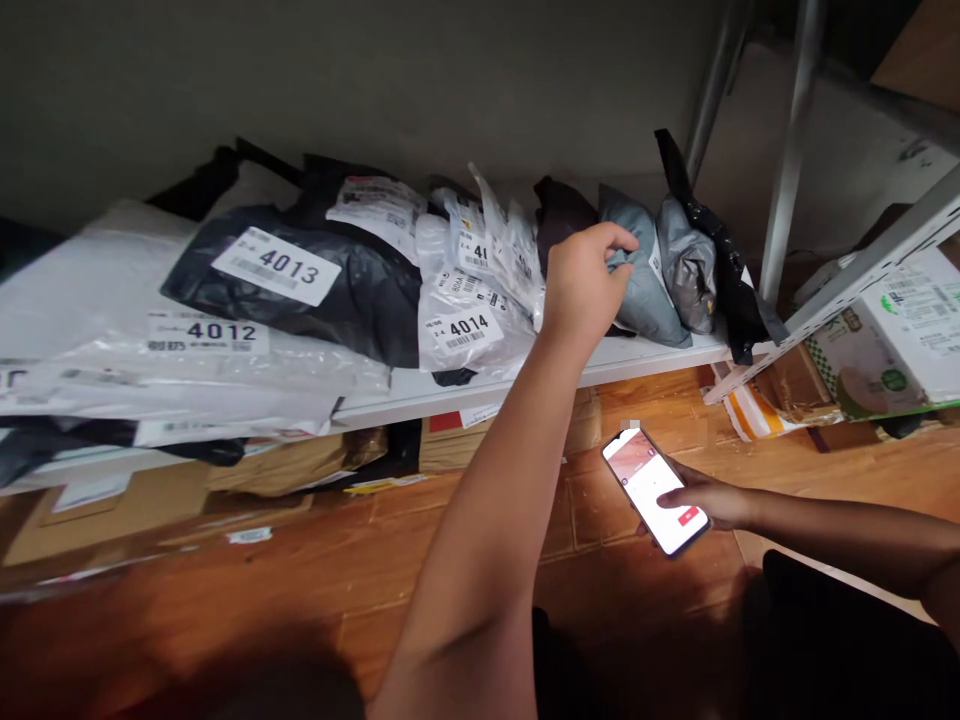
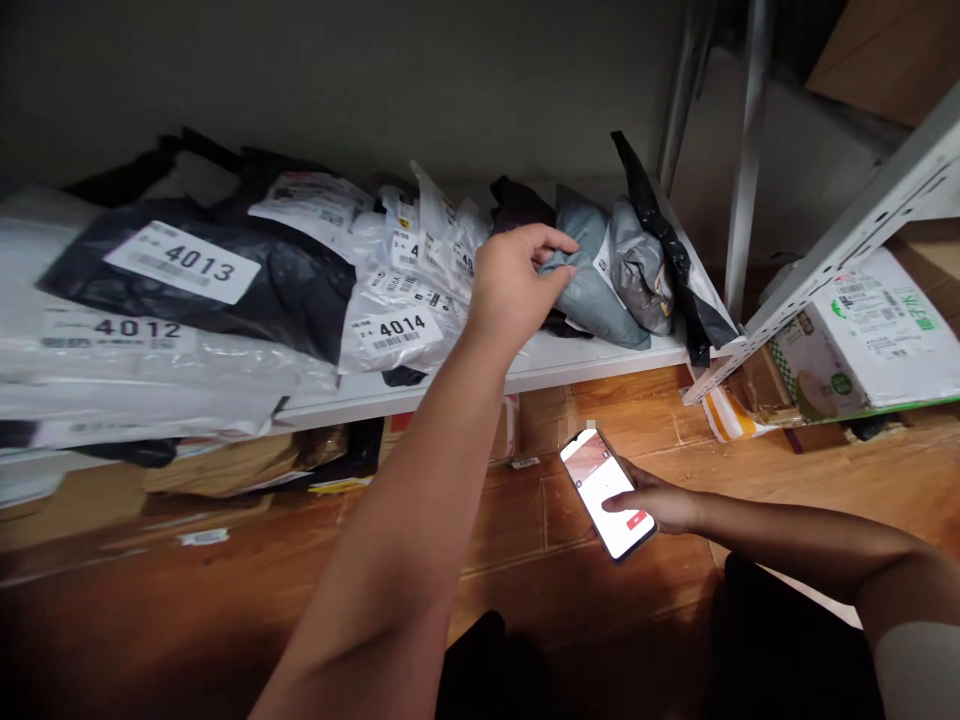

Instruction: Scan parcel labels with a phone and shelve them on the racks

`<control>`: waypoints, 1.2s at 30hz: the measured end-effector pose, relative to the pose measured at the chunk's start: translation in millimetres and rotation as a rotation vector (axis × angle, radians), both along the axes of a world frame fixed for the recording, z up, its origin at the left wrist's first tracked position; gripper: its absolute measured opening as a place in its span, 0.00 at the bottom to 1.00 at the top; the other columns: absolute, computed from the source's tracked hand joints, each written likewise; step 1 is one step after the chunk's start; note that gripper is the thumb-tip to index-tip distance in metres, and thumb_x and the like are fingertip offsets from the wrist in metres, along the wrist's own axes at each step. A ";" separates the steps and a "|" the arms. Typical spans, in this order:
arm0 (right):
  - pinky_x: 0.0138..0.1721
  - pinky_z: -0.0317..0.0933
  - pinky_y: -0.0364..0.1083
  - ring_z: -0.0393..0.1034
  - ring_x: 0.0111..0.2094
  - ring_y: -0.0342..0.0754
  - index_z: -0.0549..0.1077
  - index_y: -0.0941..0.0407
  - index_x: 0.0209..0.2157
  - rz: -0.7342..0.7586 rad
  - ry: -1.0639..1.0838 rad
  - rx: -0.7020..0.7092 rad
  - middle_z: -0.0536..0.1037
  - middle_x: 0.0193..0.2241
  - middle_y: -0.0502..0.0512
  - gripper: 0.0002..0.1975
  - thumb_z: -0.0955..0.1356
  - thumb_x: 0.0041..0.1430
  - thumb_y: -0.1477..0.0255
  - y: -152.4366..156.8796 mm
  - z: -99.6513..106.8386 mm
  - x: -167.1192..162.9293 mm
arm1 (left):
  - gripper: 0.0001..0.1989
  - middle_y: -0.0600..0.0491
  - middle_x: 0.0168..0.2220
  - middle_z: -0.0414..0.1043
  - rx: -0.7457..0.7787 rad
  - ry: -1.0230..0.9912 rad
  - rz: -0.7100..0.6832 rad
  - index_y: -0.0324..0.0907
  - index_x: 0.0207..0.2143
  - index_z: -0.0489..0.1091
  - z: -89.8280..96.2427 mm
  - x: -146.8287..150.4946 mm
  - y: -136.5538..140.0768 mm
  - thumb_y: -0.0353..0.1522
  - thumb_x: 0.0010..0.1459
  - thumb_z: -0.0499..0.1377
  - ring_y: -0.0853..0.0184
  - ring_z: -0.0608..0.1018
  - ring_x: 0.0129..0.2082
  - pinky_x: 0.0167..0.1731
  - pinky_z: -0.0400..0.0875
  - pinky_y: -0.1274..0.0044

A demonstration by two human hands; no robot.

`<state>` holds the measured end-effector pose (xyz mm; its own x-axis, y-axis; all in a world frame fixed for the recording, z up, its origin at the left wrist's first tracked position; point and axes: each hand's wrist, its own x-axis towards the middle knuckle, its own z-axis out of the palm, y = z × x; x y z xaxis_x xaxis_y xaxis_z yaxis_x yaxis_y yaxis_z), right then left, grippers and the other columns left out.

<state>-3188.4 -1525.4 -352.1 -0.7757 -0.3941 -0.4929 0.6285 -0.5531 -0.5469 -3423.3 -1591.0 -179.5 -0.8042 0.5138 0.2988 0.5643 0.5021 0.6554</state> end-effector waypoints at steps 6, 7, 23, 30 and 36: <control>0.42 0.70 0.56 0.80 0.35 0.56 0.65 0.56 0.50 0.148 0.110 -0.086 0.78 0.36 0.55 0.34 0.80 0.44 0.65 -1.4 -4.1 -0.3 | 0.14 0.50 0.40 0.76 -0.329 0.051 0.058 0.42 0.45 0.76 9.6 9.0 -9.3 0.26 0.58 0.57 0.60 0.77 0.42 0.48 0.70 0.71; 0.43 0.70 0.55 0.80 0.35 0.56 0.65 0.56 0.51 0.170 0.134 -0.118 0.78 0.37 0.55 0.36 0.81 0.44 0.64 -0.9 -2.4 -1.2 | 0.14 0.48 0.43 0.75 -0.384 0.079 0.091 0.42 0.45 0.75 11.0 12.4 -8.8 0.25 0.58 0.56 0.58 0.76 0.44 0.49 0.69 0.69; 0.43 0.71 0.53 0.78 0.41 0.55 0.65 0.57 0.60 -0.059 0.290 -0.251 0.79 0.44 0.63 0.44 0.79 0.44 0.57 107.2 12.9 55.0 | 0.50 0.33 0.70 0.34 0.123 0.061 -0.055 0.44 0.68 0.33 -63.1 82.0 56.5 0.48 0.55 0.61 0.50 0.43 0.71 0.65 0.52 0.55; 0.45 0.71 0.58 0.76 0.48 0.64 0.54 0.58 0.66 -0.040 0.440 -0.170 0.78 0.46 0.68 0.57 0.79 0.40 0.51 120.8 35.6 67.7 | 0.35 0.42 0.65 0.39 -0.078 -0.049 0.263 0.49 0.58 0.63 -36.7 92.3 114.0 0.31 0.47 0.67 0.47 0.46 0.68 0.65 0.47 0.58; 0.46 0.71 0.58 0.75 0.48 0.64 0.49 0.55 0.67 -0.133 0.446 -0.134 0.75 0.51 0.69 0.61 0.79 0.38 0.51 124.1 60.3 69.6 | 0.18 0.44 0.62 0.41 -0.013 0.023 0.376 0.48 0.49 0.70 -44.3 91.0 133.9 0.41 0.57 0.61 0.50 0.47 0.67 0.64 0.49 0.61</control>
<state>-3118.8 -1401.3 -291.9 -0.9479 -0.3142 -0.0525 0.2678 -0.6969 -0.6653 -3332.3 -1457.0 -223.8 -0.9306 0.1881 0.3139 0.3534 0.6852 0.6369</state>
